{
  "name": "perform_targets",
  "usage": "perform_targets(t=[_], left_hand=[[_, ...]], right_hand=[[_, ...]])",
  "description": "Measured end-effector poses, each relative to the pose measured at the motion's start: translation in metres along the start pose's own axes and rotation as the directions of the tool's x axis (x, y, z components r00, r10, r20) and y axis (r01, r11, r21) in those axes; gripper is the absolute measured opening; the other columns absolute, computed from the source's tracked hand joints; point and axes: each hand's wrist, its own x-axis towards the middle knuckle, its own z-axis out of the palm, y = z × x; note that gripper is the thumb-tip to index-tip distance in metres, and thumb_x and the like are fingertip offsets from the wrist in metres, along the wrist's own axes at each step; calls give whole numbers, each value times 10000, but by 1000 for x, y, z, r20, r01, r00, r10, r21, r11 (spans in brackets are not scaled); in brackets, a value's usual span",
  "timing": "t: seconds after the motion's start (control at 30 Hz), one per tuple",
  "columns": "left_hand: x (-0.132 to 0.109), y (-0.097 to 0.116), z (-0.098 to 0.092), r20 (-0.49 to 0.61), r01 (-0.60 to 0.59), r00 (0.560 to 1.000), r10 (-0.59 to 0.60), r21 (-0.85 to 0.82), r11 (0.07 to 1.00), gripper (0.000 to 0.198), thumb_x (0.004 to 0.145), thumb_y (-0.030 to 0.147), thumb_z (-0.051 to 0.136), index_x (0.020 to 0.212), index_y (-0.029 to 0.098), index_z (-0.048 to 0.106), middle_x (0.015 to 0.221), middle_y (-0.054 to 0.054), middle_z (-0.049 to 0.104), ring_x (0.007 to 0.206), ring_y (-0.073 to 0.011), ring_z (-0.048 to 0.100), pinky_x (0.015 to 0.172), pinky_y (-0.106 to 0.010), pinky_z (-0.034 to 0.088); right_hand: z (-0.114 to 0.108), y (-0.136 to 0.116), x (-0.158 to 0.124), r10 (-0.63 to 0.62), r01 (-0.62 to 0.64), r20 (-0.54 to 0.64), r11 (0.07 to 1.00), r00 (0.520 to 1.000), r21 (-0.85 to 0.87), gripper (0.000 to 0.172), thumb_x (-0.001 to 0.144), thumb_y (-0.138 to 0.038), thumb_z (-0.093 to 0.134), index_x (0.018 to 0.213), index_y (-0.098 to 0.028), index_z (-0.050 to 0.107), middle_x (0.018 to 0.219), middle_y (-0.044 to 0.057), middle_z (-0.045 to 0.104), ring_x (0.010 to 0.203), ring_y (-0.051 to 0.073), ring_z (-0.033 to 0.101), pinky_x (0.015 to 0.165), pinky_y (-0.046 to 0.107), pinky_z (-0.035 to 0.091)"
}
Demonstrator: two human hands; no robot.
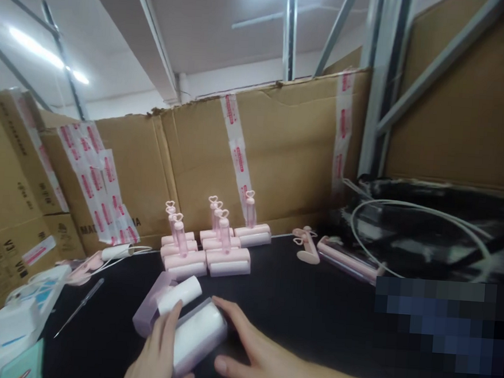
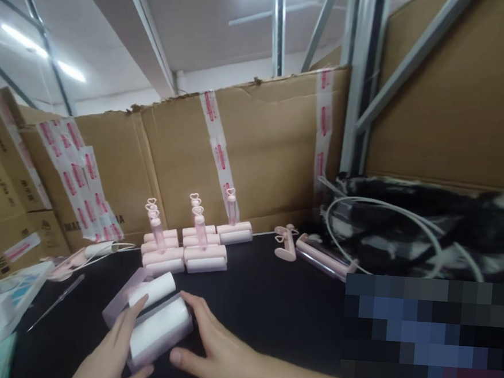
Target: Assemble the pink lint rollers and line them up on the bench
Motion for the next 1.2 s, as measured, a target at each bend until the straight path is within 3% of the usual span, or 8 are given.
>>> perform_targets(t=[0.17,0.33,0.53,0.63,0.83,1.0,1.1,1.2], left_hand=[[9,-1,-8,-166,-194,965,201,57,979,700,747,203,501,1399,200,245,1306,-139,501,1206,-314,464,930,-444,459],[47,37,-23,-227,-427,846,482,252,868,658,767,-7,340,1392,187,263,1345,-111,473,1232,-277,433,929,-411,463],[79,64,-10,-123,-694,506,853,528,488,371,879,41,351,1201,147,502,1203,-71,596,1121,-256,535,899,-361,481],[81,58,-14,-184,-658,453,872,591,467,333,884,57,379,1174,151,513,1185,-69,593,1111,-240,533,937,-370,454],[77,45,-29,-398,-537,507,764,548,641,502,812,-1,440,1250,244,420,1148,-63,534,1157,-234,461,912,-346,462],[72,44,-38,-482,-441,751,452,143,886,502,759,94,514,1229,217,385,1141,-106,483,1078,-268,493,885,-421,461],[62,51,-44,-323,-333,911,257,-206,920,448,742,206,568,1147,236,379,1108,-81,486,1023,-252,520,852,-413,459],[50,58,-45,-63,-227,973,221,-419,879,393,725,260,594,1060,236,389,1064,-55,493,980,-226,517,848,-375,437]], right_hand=[[-7,13,7,233,-132,-163,872,959,472,694,816,-513,541,1352,-173,263,1440,158,288,1282,234,375,1067,380,313],[-20,17,24,450,-194,42,299,892,934,623,819,-584,486,1266,-178,334,1179,133,542,953,206,627,907,396,466],[-28,19,24,369,-183,131,110,920,977,436,842,-561,480,1057,-184,526,695,-7,636,635,140,636,669,304,527],[-31,26,23,438,-156,115,59,892,986,291,829,-439,577,953,-176,566,718,-9,660,671,127,646,683,277,531],[-42,32,26,475,-222,148,104,867,969,170,774,-266,652,875,-145,589,730,8,664,719,115,654,625,202,531],[-78,26,26,489,-500,215,583,845,641,393,650,-253,705,1000,-161,551,803,42,662,731,171,656,496,221,536],[-105,28,19,527,-553,176,818,831,162,544,540,-201,748,1037,-175,528,757,25,640,607,174,629,367,208,485],[-125,30,12,542,-528,41,830,839,-181,488,529,-192,727,984,-149,557,702,13,614,463,109,546,303,161,386]])
